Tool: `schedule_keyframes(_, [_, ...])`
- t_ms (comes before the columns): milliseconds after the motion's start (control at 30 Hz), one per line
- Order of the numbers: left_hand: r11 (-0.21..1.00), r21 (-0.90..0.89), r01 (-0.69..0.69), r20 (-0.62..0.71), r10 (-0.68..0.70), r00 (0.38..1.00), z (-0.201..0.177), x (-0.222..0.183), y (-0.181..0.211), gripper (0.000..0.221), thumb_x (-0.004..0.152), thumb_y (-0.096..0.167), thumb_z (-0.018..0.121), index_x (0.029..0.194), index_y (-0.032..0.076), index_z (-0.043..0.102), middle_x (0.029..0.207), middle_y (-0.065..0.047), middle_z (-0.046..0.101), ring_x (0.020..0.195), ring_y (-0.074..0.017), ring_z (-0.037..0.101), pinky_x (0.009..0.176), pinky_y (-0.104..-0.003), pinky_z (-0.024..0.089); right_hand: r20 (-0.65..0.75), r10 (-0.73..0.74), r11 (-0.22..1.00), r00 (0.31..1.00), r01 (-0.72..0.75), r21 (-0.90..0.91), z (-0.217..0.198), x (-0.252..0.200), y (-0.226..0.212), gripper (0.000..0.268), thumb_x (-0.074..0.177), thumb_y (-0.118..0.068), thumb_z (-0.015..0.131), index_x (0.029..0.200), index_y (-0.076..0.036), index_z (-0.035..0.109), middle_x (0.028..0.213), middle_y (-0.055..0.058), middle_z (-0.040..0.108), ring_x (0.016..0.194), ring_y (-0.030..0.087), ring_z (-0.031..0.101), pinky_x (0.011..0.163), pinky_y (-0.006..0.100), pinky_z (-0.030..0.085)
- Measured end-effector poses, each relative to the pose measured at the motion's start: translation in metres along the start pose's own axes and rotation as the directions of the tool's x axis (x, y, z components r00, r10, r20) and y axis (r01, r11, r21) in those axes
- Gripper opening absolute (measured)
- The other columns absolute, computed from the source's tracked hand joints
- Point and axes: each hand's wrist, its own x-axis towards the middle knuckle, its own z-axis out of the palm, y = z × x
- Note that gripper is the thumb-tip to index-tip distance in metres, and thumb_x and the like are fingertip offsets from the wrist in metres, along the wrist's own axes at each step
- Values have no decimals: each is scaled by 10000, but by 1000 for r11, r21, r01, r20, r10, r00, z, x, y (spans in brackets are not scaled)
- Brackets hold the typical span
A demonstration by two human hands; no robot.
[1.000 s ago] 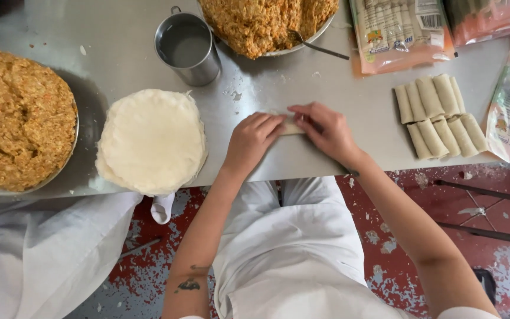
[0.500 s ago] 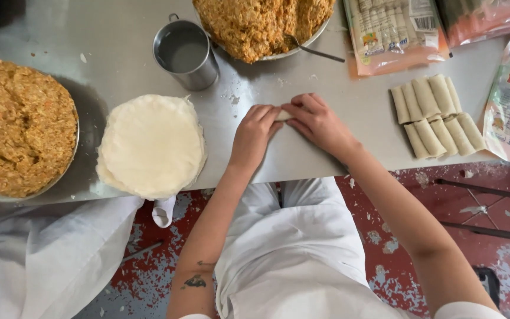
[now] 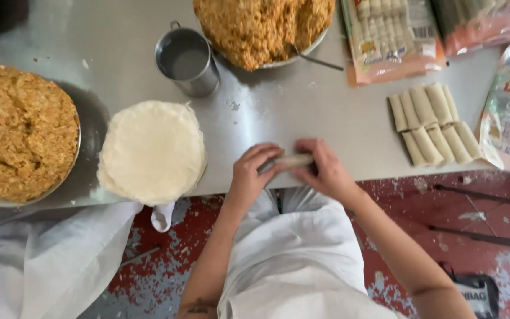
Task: Preparing lumpia by placing wrappers on a stainless steel table, adding meat filling with a fork, and rolling them into cylinders.
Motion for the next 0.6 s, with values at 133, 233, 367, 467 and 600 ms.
schedule_keyframes(133, [1000, -20, 9, 64, -7, 998, -6, 6, 9, 306, 911, 176, 841, 1210, 139, 784, 1131, -73, 788, 1063, -287, 753, 950, -396, 604, -18, 84, 985, 996, -80, 155, 2, -4, 12, 380, 922, -221, 837, 1218, -30, 695, 1219, 134, 750, 1079, 351, 741, 909, 460, 582])
schedule_keyframes(233, [968, -178, 175, 148, -149, 978, -15, 7, 16, 378, 926, 205, 833, 1285, 122, 752, 1054, -123, 809, 955, -271, 781, 887, -393, 634, 40, 106, 923, 994, -113, 369, -18, 6, -13, 318, 919, -234, 815, 1177, -50, 789, 1186, 158, 795, 1111, 371, 760, 907, 467, 597])
schedule_keyframes(367, [928, -218, 303, 259, -244, 935, -17, 0, 18, 454, 884, 208, 868, 1321, 182, 746, 933, -94, 823, 831, -140, 781, 797, -298, 660, 183, 121, 866, 976, -193, 461, -35, 5, -51, 255, 959, -86, 740, 1203, -98, 812, 1256, 237, 765, 1147, 411, 728, 896, 504, 619])
schedule_keyframes(467, [880, -348, 324, 186, -275, 943, 11, -3, 12, 455, 887, 173, 865, 1324, 131, 745, 934, -121, 822, 844, -76, 729, 810, -293, 645, 188, 321, 620, 928, -356, 699, -23, -7, -45, 245, 963, 17, 698, 1190, 15, 791, 1229, 245, 774, 996, 331, 795, 787, 466, 697])
schedule_keyframes(600, [532, -825, 190, 72, -235, 969, 56, 13, 46, 708, 1049, 322, 614, 1624, 42, 312, 1580, -165, 486, 1371, -195, 526, 1191, -394, 433, 102, 500, 508, 860, -387, 770, -1, -1, -35, 346, 1036, -61, 634, 1347, 2, 495, 1211, 223, 761, 1013, 242, 780, 885, 432, 664])
